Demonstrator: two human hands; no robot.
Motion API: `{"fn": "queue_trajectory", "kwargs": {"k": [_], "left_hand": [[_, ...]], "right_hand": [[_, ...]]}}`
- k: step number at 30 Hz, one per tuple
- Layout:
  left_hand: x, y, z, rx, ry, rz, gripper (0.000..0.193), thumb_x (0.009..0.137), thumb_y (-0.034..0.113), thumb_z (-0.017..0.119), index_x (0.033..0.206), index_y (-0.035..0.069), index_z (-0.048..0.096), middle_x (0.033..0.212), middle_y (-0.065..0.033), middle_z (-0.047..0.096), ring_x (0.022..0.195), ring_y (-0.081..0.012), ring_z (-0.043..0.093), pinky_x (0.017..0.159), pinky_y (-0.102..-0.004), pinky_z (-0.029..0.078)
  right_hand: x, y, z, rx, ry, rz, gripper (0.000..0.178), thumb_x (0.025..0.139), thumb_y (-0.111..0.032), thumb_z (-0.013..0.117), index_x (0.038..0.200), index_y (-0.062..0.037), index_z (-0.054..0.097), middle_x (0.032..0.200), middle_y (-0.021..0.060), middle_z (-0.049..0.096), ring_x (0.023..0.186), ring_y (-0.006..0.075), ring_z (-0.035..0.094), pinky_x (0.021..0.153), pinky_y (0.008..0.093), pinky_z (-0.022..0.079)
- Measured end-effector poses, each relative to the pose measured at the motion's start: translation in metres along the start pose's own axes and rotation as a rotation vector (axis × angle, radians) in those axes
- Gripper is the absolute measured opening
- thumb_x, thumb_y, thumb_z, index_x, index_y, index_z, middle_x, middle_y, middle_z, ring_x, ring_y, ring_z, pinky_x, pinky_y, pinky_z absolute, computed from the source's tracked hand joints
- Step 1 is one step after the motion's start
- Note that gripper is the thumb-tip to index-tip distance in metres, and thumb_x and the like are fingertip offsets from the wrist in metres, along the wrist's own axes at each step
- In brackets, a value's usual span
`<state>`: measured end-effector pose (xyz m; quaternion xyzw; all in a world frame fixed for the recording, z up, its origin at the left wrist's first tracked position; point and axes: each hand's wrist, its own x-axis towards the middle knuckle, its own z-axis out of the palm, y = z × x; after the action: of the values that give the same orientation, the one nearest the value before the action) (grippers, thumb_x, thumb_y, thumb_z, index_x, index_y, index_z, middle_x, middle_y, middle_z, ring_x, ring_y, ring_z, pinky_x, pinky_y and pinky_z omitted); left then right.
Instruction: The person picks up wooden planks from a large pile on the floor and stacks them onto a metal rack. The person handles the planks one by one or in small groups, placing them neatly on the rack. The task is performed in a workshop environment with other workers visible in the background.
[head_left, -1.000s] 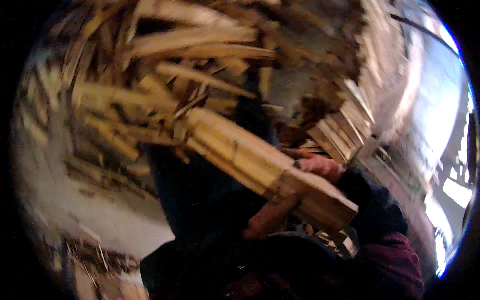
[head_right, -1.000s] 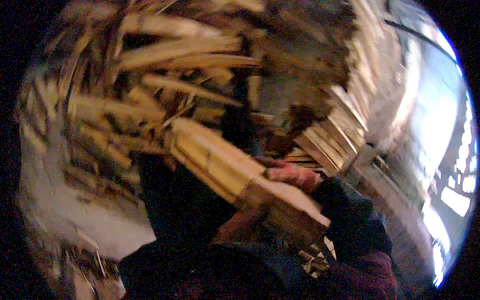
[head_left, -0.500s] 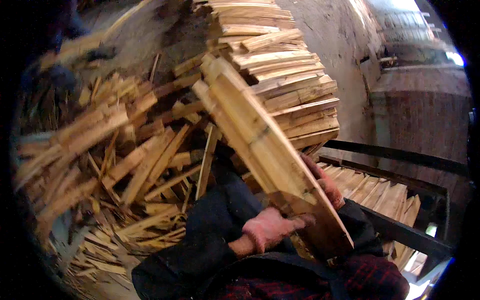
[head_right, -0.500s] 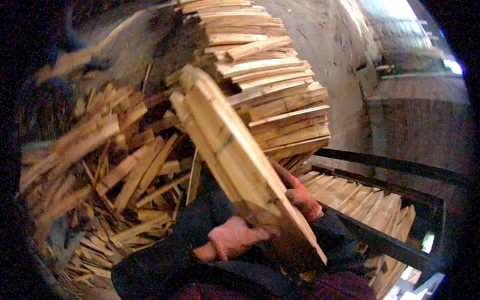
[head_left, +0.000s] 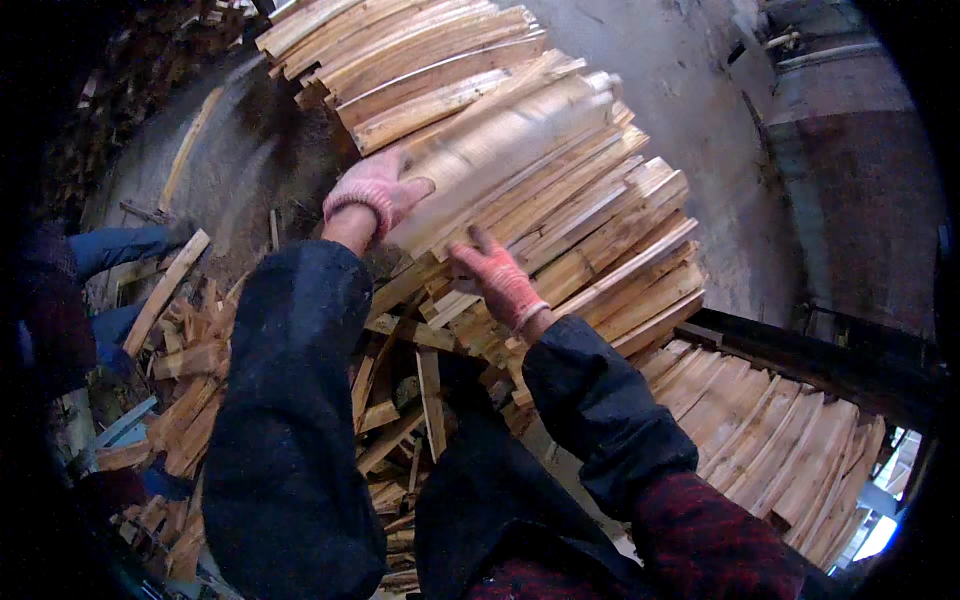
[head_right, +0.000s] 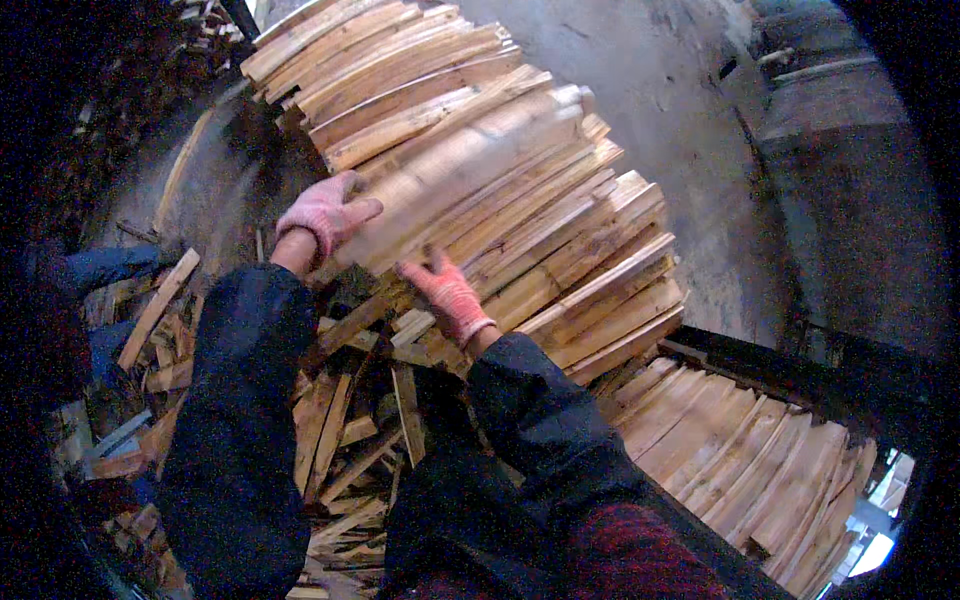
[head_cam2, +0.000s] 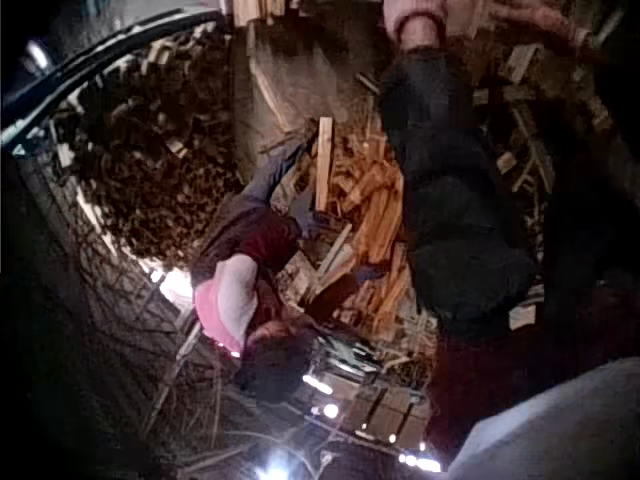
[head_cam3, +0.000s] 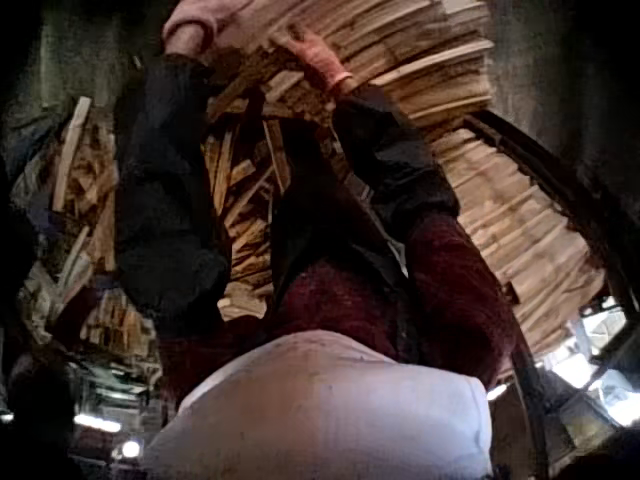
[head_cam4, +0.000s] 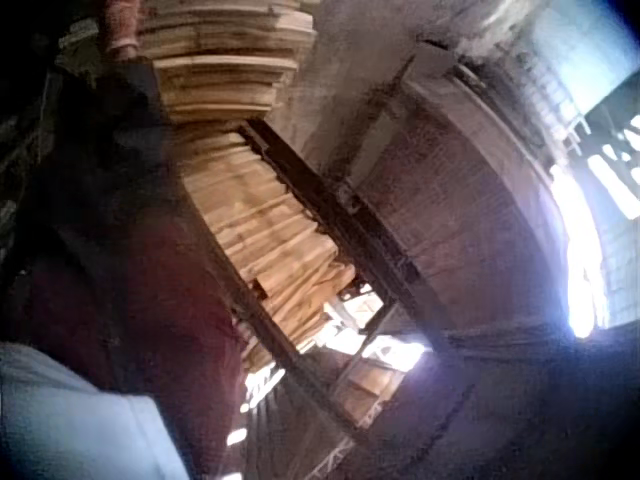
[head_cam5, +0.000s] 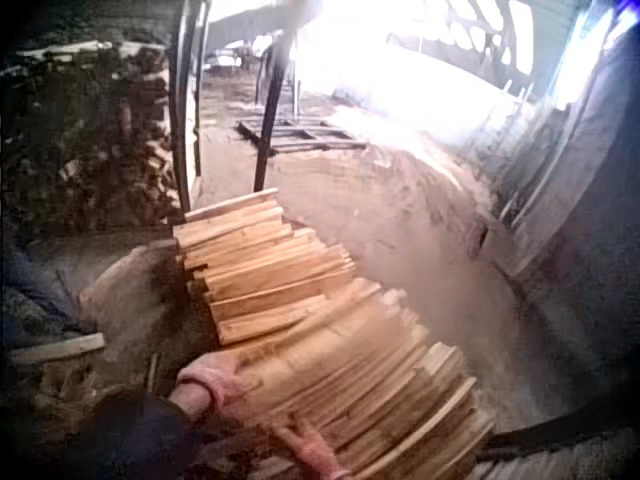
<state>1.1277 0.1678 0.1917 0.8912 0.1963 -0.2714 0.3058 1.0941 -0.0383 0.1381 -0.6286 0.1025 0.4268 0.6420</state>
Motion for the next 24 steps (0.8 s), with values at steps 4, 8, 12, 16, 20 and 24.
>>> {"fn": "queue_trajectory", "kwargs": {"k": [4,8,12,16,20,24], "left_hand": [[0.032,-0.04,0.074,0.155,0.232,0.052,0.075,0.072,0.033,0.069,0.137,0.012,0.039,0.144,-0.0127,0.033,0.131,-0.034,0.031,0.106,-0.0428,0.031],[0.036,-0.045,0.088,0.255,0.292,0.069,0.077,0.075,0.026,0.07,0.14,0.024,0.031,0.145,-0.0039,0.028,0.134,-0.0333,0.027,0.106,-0.0516,0.028],[0.042,-0.054,0.083,0.21,0.356,0.057,0.075,0.074,0.028,0.072,0.139,0.027,0.035,0.146,-0.0088,0.026,0.134,-0.0348,0.026,0.107,-0.0518,0.027],[0.051,-0.106,0.09,-0.19,0.671,-0.11,0.068,0.078,0.031,0.066,0.138,0.023,0.037,0.146,-0.0161,0.027,0.127,-0.0414,0.035,0.104,-0.0471,0.034],[0.038,-0.12,0.071,-0.357,0.469,-0.175,0.045,0.083,0.033,0.054,0.118,0.005,0.05,0.118,-0.0236,0.055,0.112,-0.0376,0.051,0.092,-0.0431,0.042],[-0.023,-0.12,0.15,-0.573,0.327,-0.238,0.05,0.08,0.042,0.057,0.111,0.002,0.058,0.114,-0.0235,0.058,0.106,-0.0394,0.055,0.09,-0.0443,0.044]], "right_hand": [[0.037,0.021,-0.031,-0.298,-0.109,-0.098,0.065,0.086,-0.028,0.067,0.136,0.0014,0.038,0.126,0.0162,0.052,0.111,0.0219,0.054,0.092,0.0332,0.046],[0.048,-0.032,-0.046,-0.523,-0.002,-0.267,0.058,0.083,-0.026,0.07,0.129,0.002,0.048,0.124,0.0218,0.055,0.113,0.0261,0.055,0.094,0.0346,0.045],[0.085,-0.074,-0.045,-1.002,0.138,-0.565,0.069,0.076,-0.04,0.072,0.13,-0.0036,0.048,0.124,0.0204,0.056,0.114,0.0291,0.055,0.096,0.0365,0.044],[0.13,-0.097,-0.008,-1.485,0.093,-0.796,0.078,0.076,-0.05,0.068,0.137,-0.0089,0.041,0.138,0.0201,0.042,0.129,0.0384,0.036,0.105,0.0424,0.034],[0.187,-0.044,0.015,-1.807,0.171,-0.901,0.084,0.078,-0.066,0.055,0.14,-0.0125,0.037,0.143,0.0185,0.036,0.133,0.0407,0.029,0.11,0.0478,0.022],[0.185,-0.03,0.0,-1.805,0.165,-0.927,0.082,0.083,-0.058,0.055,0.143,-0.0071,0.03,0.145,0.0173,0.033,0.135,0.0364,0.027,0.112,0.0441,0.018]]}}
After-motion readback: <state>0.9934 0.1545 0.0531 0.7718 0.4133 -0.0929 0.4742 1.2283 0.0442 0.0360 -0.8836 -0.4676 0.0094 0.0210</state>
